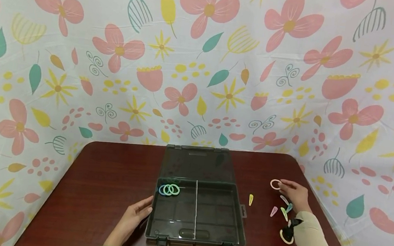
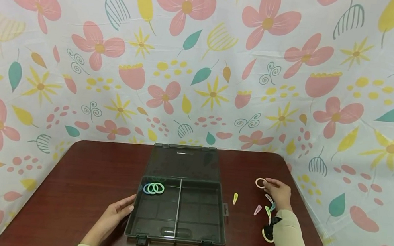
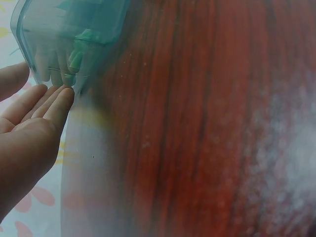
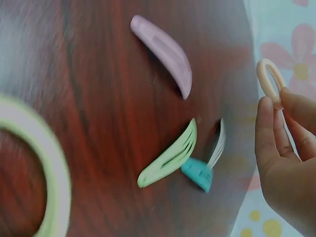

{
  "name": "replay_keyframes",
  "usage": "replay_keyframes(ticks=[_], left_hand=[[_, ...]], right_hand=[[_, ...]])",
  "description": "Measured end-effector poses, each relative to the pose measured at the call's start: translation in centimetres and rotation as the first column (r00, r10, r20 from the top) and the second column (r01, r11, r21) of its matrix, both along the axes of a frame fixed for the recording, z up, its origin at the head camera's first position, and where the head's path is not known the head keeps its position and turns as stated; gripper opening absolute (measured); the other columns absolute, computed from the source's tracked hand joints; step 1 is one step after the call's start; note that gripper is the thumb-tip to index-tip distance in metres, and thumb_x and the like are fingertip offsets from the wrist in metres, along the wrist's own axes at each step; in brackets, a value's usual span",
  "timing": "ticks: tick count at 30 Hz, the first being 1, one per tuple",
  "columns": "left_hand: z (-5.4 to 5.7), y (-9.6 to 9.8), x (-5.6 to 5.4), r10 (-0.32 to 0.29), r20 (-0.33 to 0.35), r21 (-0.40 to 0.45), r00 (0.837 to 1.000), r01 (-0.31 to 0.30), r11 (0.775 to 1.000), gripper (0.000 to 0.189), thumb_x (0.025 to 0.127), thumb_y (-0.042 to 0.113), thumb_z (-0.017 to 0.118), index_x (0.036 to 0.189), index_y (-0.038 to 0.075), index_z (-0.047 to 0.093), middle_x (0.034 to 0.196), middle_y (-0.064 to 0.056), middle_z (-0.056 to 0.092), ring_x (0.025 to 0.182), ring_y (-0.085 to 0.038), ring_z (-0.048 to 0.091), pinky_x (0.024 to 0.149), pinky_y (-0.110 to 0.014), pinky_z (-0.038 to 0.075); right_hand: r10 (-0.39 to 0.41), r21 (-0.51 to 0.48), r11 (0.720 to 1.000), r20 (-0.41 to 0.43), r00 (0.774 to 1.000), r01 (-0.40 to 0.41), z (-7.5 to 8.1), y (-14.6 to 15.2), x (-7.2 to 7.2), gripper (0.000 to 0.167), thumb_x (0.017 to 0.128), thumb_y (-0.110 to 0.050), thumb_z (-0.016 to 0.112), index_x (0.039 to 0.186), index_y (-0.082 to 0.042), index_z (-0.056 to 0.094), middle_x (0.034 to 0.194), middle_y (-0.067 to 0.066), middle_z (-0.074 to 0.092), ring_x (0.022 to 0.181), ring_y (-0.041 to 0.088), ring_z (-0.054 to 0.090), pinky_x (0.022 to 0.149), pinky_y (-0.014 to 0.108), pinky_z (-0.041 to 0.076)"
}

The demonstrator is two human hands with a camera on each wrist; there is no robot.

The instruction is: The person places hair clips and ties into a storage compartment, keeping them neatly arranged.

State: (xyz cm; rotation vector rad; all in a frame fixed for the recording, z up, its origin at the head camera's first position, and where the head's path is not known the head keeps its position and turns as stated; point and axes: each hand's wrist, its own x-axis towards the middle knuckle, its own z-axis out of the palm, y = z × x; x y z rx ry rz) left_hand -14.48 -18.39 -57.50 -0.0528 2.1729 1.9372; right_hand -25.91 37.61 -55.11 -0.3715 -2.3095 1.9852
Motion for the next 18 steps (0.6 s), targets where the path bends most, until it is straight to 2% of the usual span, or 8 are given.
replay_keyframes(ticks=[5, 7, 11, 13, 18], left_hand=[[0.0, 0.0, 0.0, 0.006, 0.003, -0.002, 1.0, -0.006, 1.0, 0.052, 0.098, 0.017, 0.057, 0.145, 0.003, 0.041, 0.148, -0.022, 0.038, 0.134, -0.038, 0.039, 0.106, -0.051, 0.037], [0.0, 0.0, 0.1, 0.008, 0.0, -0.002, 1.0, -0.008, 1.0, 0.052, 0.098, 0.017, 0.057, 0.145, 0.003, 0.041, 0.147, -0.022, 0.039, 0.134, -0.039, 0.039, 0.106, -0.051, 0.038], [0.0, 0.0, 0.1, 0.007, -0.012, -0.004, 1.0, -0.007, 1.0, 0.052, 0.098, 0.017, 0.057, 0.145, 0.002, 0.041, 0.147, -0.023, 0.039, 0.133, -0.04, 0.039, 0.105, -0.051, 0.038], [0.1, 0.1, 0.2, 0.001, -0.012, -0.004, 1.0, -0.001, 1.0, 0.052, 0.098, 0.018, 0.057, 0.145, 0.002, 0.041, 0.147, -0.023, 0.038, 0.134, -0.04, 0.038, 0.105, -0.051, 0.038], [0.2, 0.0, 0.1, -0.011, 0.002, 0.007, 1.0, 0.011, 1.0, 0.053, 0.099, 0.019, 0.056, 0.146, 0.003, 0.039, 0.149, -0.022, 0.036, 0.136, -0.039, 0.036, 0.106, -0.051, 0.037]], right_hand=[[0.026, -0.106, 0.994, -0.059, 0.998, -0.032, 0.9, -1.5, 0.0, 0.034, 0.09, -0.005, 0.067, 0.12, 0.009, 0.062, 0.089, -0.013, 0.067, 0.078, 0.005, 0.07, 0.079, 0.028, 0.056], [0.039, -0.114, 0.992, -0.076, 0.996, -0.048, 1.2, -2.3, -0.1, 0.032, 0.09, -0.003, 0.066, 0.12, 0.009, 0.062, 0.091, -0.012, 0.067, 0.079, 0.007, 0.07, 0.081, 0.029, 0.056], [0.075, -0.137, 0.987, -0.073, 0.995, -0.084, 2.0, -3.8, -0.4, 0.042, 0.091, -0.003, 0.065, 0.127, 0.015, 0.053, 0.099, -0.006, 0.066, 0.084, 0.009, 0.07, 0.086, 0.032, 0.054], [0.104, -0.112, 0.988, -0.053, 0.993, -0.109, 2.5, -4.5, -0.4, 0.049, 0.093, -0.006, 0.064, 0.133, 0.016, 0.046, 0.103, -0.005, 0.063, 0.088, 0.007, 0.069, 0.089, 0.031, 0.053], [0.166, -0.099, 0.981, -0.02, 0.986, -0.167, 3.6, -6.4, -0.7, 0.052, 0.094, -0.008, 0.062, 0.137, 0.014, 0.042, 0.11, -0.003, 0.06, 0.092, 0.005, 0.068, 0.088, 0.028, 0.053]])
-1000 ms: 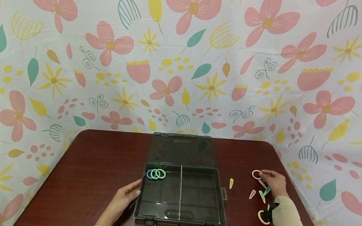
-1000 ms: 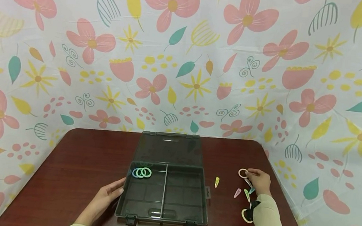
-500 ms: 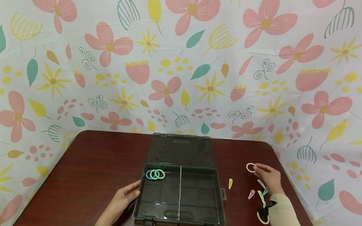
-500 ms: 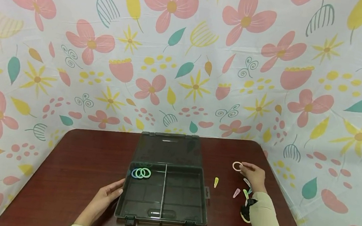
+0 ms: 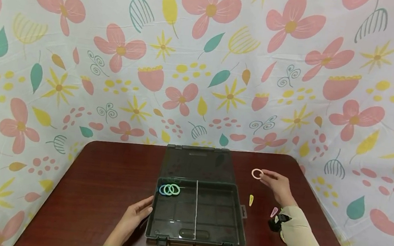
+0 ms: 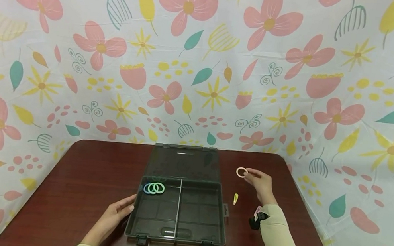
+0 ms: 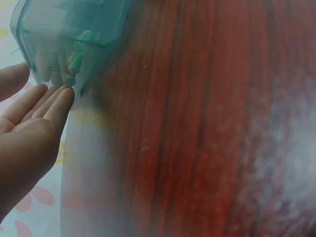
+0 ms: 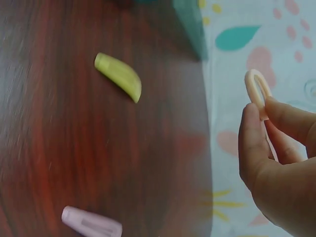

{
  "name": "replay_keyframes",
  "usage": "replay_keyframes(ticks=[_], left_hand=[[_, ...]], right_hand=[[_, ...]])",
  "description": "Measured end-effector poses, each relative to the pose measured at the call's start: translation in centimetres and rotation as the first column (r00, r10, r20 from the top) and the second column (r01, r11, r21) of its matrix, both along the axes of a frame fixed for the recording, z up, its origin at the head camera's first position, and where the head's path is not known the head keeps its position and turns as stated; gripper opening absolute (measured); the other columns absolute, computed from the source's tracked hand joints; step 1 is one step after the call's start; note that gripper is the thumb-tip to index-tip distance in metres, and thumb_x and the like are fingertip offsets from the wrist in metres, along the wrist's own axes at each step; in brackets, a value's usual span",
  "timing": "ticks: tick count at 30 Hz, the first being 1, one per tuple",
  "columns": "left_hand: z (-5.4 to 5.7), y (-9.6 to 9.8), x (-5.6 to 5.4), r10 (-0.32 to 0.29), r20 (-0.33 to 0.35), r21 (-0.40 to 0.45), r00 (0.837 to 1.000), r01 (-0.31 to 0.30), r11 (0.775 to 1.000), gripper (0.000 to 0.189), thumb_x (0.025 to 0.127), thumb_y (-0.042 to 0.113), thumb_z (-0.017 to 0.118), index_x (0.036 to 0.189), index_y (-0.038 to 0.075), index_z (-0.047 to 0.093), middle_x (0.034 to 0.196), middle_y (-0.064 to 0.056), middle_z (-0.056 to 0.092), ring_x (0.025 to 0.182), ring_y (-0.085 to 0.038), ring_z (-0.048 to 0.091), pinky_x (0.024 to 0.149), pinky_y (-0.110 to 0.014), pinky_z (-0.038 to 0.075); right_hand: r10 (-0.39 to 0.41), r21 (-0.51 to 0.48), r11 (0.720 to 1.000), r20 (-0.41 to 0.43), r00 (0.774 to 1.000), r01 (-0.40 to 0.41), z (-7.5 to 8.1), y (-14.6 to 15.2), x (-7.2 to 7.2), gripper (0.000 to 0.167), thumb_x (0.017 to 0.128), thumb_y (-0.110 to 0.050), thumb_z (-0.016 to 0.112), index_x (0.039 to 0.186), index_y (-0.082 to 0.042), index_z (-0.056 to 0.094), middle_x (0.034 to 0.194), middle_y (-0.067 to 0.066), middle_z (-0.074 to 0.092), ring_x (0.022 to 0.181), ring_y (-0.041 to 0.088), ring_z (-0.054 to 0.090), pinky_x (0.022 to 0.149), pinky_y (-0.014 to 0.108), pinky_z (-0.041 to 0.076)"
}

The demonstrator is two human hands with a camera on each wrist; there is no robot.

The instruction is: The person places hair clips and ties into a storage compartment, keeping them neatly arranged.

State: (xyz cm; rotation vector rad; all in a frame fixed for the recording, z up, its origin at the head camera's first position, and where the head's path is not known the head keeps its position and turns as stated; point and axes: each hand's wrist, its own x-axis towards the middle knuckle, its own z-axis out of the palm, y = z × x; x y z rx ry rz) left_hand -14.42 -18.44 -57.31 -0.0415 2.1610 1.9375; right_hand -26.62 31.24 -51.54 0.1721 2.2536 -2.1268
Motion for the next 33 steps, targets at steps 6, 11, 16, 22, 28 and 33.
replay_keyframes(ticks=[6, 11, 16, 22, 28, 33], left_hand=[[-0.1, 0.0, 0.0, 0.008, -0.003, 0.007, 1.0, -0.008, 1.0, 0.052, 0.099, 0.017, 0.056, 0.146, 0.003, 0.04, 0.149, -0.021, 0.037, 0.135, -0.038, 0.036, 0.106, -0.051, 0.037], [0.0, 0.2, 0.1, 0.014, -0.004, 0.01, 1.0, -0.014, 1.0, 0.051, 0.099, 0.015, 0.055, 0.146, 0.002, 0.04, 0.148, -0.022, 0.037, 0.135, -0.039, 0.037, 0.106, -0.05, 0.038], [0.2, 0.3, 0.2, 0.019, -0.01, 0.011, 1.0, -0.019, 1.0, 0.05, 0.099, 0.013, 0.055, 0.145, 0.001, 0.04, 0.148, -0.023, 0.037, 0.134, -0.039, 0.037, 0.105, -0.05, 0.038], [0.1, 0.2, 0.1, 0.02, -0.018, 0.01, 1.0, -0.02, 1.0, 0.05, 0.099, 0.013, 0.055, 0.145, 0.0, 0.041, 0.147, -0.023, 0.039, 0.134, -0.039, 0.038, 0.106, -0.049, 0.037], [-0.1, 0.1, 0.1, 0.013, -0.023, 0.007, 1.0, -0.012, 1.0, 0.05, 0.099, 0.014, 0.055, 0.145, 0.0, 0.041, 0.147, -0.024, 0.039, 0.133, -0.04, 0.039, 0.106, -0.05, 0.037], [0.0, 0.1, 0.1, 0.018, -0.033, 0.016, 0.999, -0.018, 1.0, 0.05, 0.098, 0.013, 0.056, 0.144, 0.0, 0.042, 0.146, -0.023, 0.039, 0.133, -0.039, 0.04, 0.107, -0.05, 0.036]], right_hand=[[0.062, 0.01, 0.998, 0.006, 0.998, -0.062, 0.6, -2.1, -0.4, 0.051, 0.095, -0.009, 0.061, 0.138, 0.011, 0.043, 0.125, 0.012, 0.055, 0.096, 0.006, 0.066, 0.089, 0.026, 0.052], [0.103, 0.006, 0.995, -0.002, 0.995, -0.103, 1.0, -4.0, -0.5, 0.051, 0.094, -0.011, 0.063, 0.136, 0.011, 0.046, 0.116, 0.006, 0.062, 0.093, 0.004, 0.066, 0.087, 0.025, 0.053], [0.125, 0.015, 0.992, 0.001, 0.992, -0.125, 1.5, -6.3, -0.6, 0.047, 0.094, -0.01, 0.063, 0.134, 0.01, 0.049, 0.111, 0.007, 0.064, 0.093, 0.008, 0.068, 0.087, 0.028, 0.054], [0.16, -0.01, 0.987, 0.012, 0.987, -0.16, 1.8, -9.5, -0.5, 0.045, 0.092, -0.005, 0.065, 0.132, 0.009, 0.052, 0.125, 0.025, 0.056, 0.092, 0.014, 0.068, 0.094, 0.041, 0.05], [0.216, -0.008, 0.976, 0.01, 0.976, -0.216, 2.0, -12.4, 0.0, 0.042, 0.09, -0.004, 0.066, 0.129, 0.009, 0.055, 0.125, 0.027, 0.055, 0.097, 0.021, 0.068, 0.09, 0.038, 0.053], [0.248, -0.013, 0.969, -0.006, 0.969, -0.248, 1.8, -14.5, 0.1, 0.039, 0.088, -0.005, 0.069, 0.124, 0.008, 0.059, 0.122, 0.027, 0.058, 0.095, 0.022, 0.068, 0.089, 0.038, 0.054]])
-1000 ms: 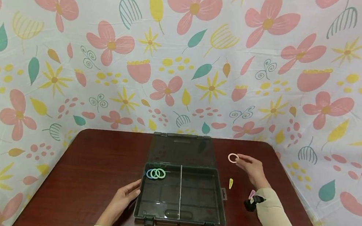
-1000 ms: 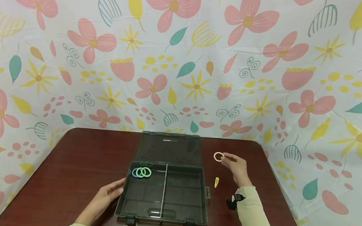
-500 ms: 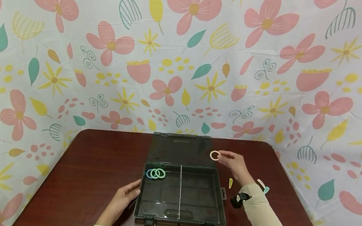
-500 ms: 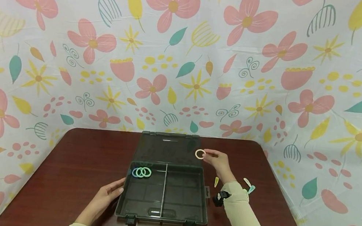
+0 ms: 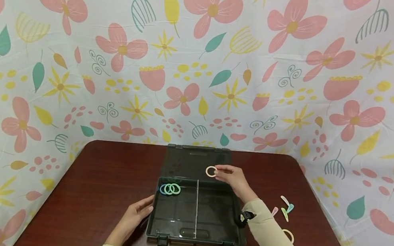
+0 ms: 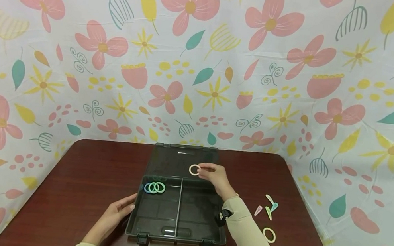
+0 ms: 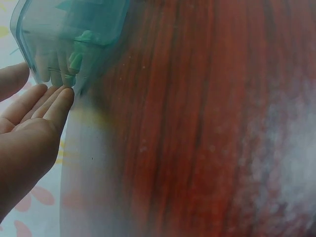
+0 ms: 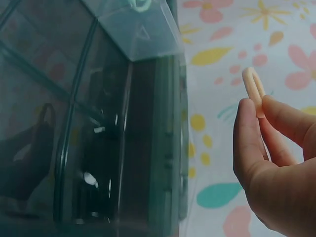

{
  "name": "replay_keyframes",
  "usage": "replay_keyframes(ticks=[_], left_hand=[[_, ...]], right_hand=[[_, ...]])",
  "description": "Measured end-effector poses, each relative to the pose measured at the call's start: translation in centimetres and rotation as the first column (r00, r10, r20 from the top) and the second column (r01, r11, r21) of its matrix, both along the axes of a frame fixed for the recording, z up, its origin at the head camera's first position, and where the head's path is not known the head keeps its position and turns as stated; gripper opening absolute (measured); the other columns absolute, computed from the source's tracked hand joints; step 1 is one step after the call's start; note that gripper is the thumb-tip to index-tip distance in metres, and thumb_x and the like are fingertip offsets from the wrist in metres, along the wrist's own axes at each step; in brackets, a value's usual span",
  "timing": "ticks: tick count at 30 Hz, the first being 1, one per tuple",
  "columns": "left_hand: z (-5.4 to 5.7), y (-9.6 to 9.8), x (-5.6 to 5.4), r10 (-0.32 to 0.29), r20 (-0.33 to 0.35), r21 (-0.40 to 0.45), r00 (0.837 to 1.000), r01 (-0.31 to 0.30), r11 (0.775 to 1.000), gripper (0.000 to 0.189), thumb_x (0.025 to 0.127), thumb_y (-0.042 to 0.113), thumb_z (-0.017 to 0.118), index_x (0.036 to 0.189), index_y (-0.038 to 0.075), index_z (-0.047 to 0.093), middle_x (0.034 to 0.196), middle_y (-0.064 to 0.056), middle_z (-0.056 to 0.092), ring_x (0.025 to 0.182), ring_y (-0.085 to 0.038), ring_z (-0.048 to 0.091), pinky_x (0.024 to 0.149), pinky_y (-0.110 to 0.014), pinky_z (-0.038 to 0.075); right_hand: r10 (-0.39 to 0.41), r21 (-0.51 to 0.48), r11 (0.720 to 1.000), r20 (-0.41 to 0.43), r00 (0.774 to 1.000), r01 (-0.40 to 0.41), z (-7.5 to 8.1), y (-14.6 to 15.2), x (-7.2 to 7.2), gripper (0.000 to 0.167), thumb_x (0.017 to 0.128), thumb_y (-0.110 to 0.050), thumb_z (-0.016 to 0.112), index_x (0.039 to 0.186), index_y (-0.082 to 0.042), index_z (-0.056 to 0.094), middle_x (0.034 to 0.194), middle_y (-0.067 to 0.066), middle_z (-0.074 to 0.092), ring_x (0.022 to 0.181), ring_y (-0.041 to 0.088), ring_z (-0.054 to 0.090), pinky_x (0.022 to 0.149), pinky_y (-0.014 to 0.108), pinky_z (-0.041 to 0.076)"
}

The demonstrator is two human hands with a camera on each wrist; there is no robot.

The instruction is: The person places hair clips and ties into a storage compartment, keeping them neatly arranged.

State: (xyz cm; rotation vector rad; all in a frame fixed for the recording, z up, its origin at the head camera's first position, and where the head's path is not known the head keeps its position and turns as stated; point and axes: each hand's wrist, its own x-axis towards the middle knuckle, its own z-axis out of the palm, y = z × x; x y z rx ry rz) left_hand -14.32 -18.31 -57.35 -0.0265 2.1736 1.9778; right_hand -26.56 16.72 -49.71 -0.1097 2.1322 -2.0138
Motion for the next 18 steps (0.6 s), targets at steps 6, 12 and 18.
replay_keyframes(ticks=[6, 12, 18], left_hand=[[0.1, 0.1, 0.0, -0.002, 0.012, 0.003, 1.0, 0.002, 1.0, 0.05, 0.099, 0.015, 0.056, 0.145, 0.001, 0.041, 0.147, -0.023, 0.038, 0.133, -0.039, 0.04, 0.105, -0.05, 0.038], [0.1, 0.0, 0.0, 0.001, 0.008, 0.001, 1.0, -0.001, 1.0, 0.051, 0.099, 0.015, 0.056, 0.145, 0.001, 0.041, 0.147, -0.023, 0.038, 0.133, -0.039, 0.04, 0.105, -0.049, 0.038], [0.1, 0.0, 0.1, -0.004, 0.011, -0.003, 1.0, 0.004, 1.0, 0.052, 0.098, 0.017, 0.057, 0.145, 0.002, 0.041, 0.147, -0.022, 0.039, 0.133, -0.039, 0.039, 0.105, -0.051, 0.038]], right_hand=[[0.032, -0.01, 0.999, -0.002, 0.999, -0.032, -0.4, -2.2, 0.2, 0.035, 0.087, -0.005, 0.07, 0.12, 0.006, 0.063, 0.114, 0.02, 0.064, 0.093, 0.021, 0.069, 0.089, 0.041, 0.053], [0.058, -0.039, 0.998, -0.009, 0.998, -0.058, -0.6, -4.6, 0.7, 0.033, 0.086, -0.002, 0.07, 0.117, 0.009, 0.064, 0.108, 0.02, 0.066, 0.09, 0.025, 0.069, 0.09, 0.047, 0.052], [0.091, 0.019, 0.996, -0.023, 0.996, -0.09, -0.7, -6.6, 1.3, 0.03, 0.086, -0.004, 0.071, 0.114, 0.005, 0.067, 0.103, 0.016, 0.068, 0.091, 0.029, 0.069, 0.089, 0.051, 0.051]])
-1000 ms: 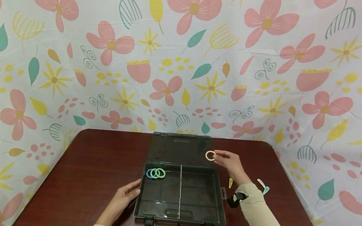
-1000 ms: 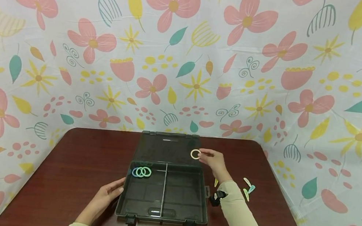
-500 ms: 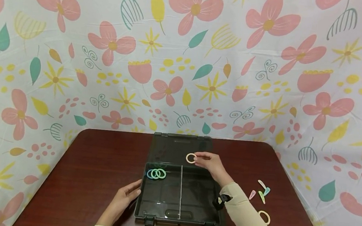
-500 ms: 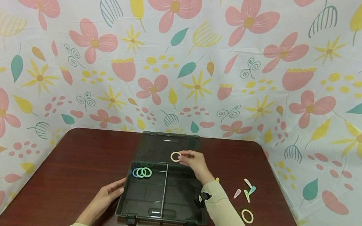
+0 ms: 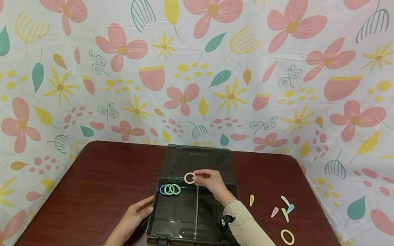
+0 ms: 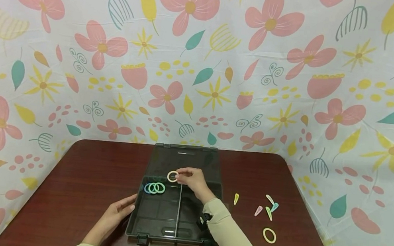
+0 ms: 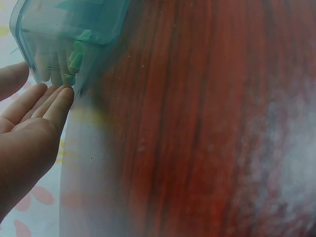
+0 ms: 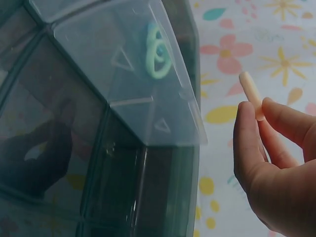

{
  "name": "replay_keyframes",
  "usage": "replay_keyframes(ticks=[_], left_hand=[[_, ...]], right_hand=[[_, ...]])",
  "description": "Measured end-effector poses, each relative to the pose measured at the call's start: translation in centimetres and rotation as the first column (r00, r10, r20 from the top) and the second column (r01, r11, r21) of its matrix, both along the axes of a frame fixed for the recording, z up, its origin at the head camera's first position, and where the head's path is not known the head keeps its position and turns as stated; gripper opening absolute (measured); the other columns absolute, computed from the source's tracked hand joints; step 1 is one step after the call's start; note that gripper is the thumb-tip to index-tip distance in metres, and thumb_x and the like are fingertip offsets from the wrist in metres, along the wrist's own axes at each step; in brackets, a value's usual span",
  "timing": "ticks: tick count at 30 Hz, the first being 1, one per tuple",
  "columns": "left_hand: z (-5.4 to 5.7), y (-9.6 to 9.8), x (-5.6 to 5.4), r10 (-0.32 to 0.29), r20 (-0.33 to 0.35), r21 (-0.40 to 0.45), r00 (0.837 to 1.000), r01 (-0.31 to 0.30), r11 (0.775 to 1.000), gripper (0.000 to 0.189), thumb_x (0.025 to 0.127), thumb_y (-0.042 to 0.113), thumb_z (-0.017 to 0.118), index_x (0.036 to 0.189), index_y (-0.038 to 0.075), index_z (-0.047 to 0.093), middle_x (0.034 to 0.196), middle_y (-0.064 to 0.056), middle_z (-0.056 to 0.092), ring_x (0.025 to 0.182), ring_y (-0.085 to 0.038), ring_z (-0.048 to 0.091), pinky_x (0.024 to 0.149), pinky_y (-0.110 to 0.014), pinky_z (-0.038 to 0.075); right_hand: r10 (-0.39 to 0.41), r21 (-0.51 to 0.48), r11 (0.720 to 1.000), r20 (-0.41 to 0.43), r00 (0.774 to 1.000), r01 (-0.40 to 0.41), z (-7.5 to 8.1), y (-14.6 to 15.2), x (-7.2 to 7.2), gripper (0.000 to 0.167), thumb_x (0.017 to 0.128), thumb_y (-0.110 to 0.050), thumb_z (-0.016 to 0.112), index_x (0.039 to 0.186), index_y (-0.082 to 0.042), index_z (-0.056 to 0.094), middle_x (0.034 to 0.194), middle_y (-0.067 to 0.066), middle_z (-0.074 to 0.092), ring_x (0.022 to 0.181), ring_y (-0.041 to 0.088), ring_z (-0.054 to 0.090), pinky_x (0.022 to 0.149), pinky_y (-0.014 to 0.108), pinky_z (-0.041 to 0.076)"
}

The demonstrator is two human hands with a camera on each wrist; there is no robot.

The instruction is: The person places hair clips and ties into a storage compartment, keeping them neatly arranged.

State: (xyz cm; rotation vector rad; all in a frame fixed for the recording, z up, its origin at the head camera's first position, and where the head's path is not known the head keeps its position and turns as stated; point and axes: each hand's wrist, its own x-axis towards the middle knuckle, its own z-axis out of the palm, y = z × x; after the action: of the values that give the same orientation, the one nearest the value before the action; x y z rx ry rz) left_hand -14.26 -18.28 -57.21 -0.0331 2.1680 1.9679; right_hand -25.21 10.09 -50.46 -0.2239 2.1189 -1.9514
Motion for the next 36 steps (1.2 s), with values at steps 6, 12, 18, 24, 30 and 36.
replay_keyframes(ticks=[6, 12, 18, 24, 30, 36], left_hand=[[0.0, 0.0, 0.0, -0.003, -0.009, 0.004, 1.0, 0.003, 1.0, 0.052, 0.098, 0.017, 0.057, 0.145, 0.001, 0.041, 0.147, -0.023, 0.038, 0.133, -0.039, 0.039, 0.106, -0.051, 0.037], [0.1, 0.0, 0.0, 0.001, -0.012, 0.002, 1.0, -0.001, 1.0, 0.051, 0.098, 0.016, 0.057, 0.145, 0.001, 0.042, 0.147, -0.023, 0.038, 0.133, -0.039, 0.04, 0.106, -0.05, 0.038], [0.1, 0.1, 0.0, 0.008, -0.005, -0.001, 1.0, -0.008, 1.0, 0.051, 0.098, 0.015, 0.057, 0.145, 0.001, 0.042, 0.147, -0.023, 0.039, 0.133, -0.04, 0.04, 0.105, -0.05, 0.038], [-0.1, 0.1, 0.0, 0.008, -0.012, -0.006, 1.0, -0.008, 1.0, 0.051, 0.098, 0.016, 0.057, 0.144, 0.001, 0.042, 0.147, -0.023, 0.039, 0.132, -0.04, 0.041, 0.105, -0.05, 0.038], [-0.2, 0.0, 0.0, 0.013, -0.017, -0.012, 1.0, -0.013, 1.0, 0.05, 0.098, 0.014, 0.057, 0.144, 0.001, 0.043, 0.146, -0.023, 0.04, 0.132, -0.039, 0.042, 0.105, -0.05, 0.038], [-0.1, -0.1, -0.1, 0.014, -0.023, -0.01, 1.0, -0.015, 1.0, 0.05, 0.098, 0.015, 0.058, 0.143, 0.0, 0.044, 0.145, -0.023, 0.041, 0.131, -0.038, 0.043, 0.105, -0.049, 0.039]], right_hand=[[0.036, 0.038, 0.999, -0.047, 0.998, -0.035, -0.6, -1.6, 0.2, 0.027, 0.086, -0.004, 0.071, 0.112, 0.006, 0.068, 0.102, 0.017, 0.069, 0.086, 0.025, 0.069, 0.084, 0.046, 0.055], [0.053, 0.042, 0.998, -0.072, 0.996, -0.05, -0.9, -2.7, 0.3, 0.026, 0.086, 0.001, 0.069, 0.11, 0.01, 0.067, 0.101, 0.022, 0.068, 0.087, 0.031, 0.069, 0.083, 0.05, 0.054], [0.058, 0.112, 0.993, -0.087, 0.995, -0.048, -1.0, -3.7, 0.7, 0.022, 0.086, 0.003, 0.068, 0.107, 0.01, 0.068, 0.093, 0.018, 0.07, 0.081, 0.027, 0.07, 0.079, 0.048, 0.056], [0.072, 0.243, 0.969, -0.136, 0.988, -0.037, -2.2, -4.3, 0.4, 0.019, 0.085, 0.003, 0.069, 0.104, 0.005, 0.071, 0.086, 0.013, 0.07, 0.074, 0.02, 0.069, 0.073, 0.045, 0.058], [0.1, 0.288, 0.957, -0.185, 0.978, -0.043, -2.5, -4.6, 0.4, 0.018, 0.086, 0.004, 0.067, 0.103, 0.007, 0.07, 0.084, 0.016, 0.069, 0.072, 0.023, 0.069, 0.069, 0.046, 0.058], [0.136, 0.354, 0.934, -0.242, 0.961, -0.043, -2.7, -4.9, 0.3, 0.017, 0.087, 0.003, 0.067, 0.103, 0.005, 0.071, 0.082, 0.015, 0.069, 0.068, 0.019, 0.066, 0.058, 0.031, 0.055]])
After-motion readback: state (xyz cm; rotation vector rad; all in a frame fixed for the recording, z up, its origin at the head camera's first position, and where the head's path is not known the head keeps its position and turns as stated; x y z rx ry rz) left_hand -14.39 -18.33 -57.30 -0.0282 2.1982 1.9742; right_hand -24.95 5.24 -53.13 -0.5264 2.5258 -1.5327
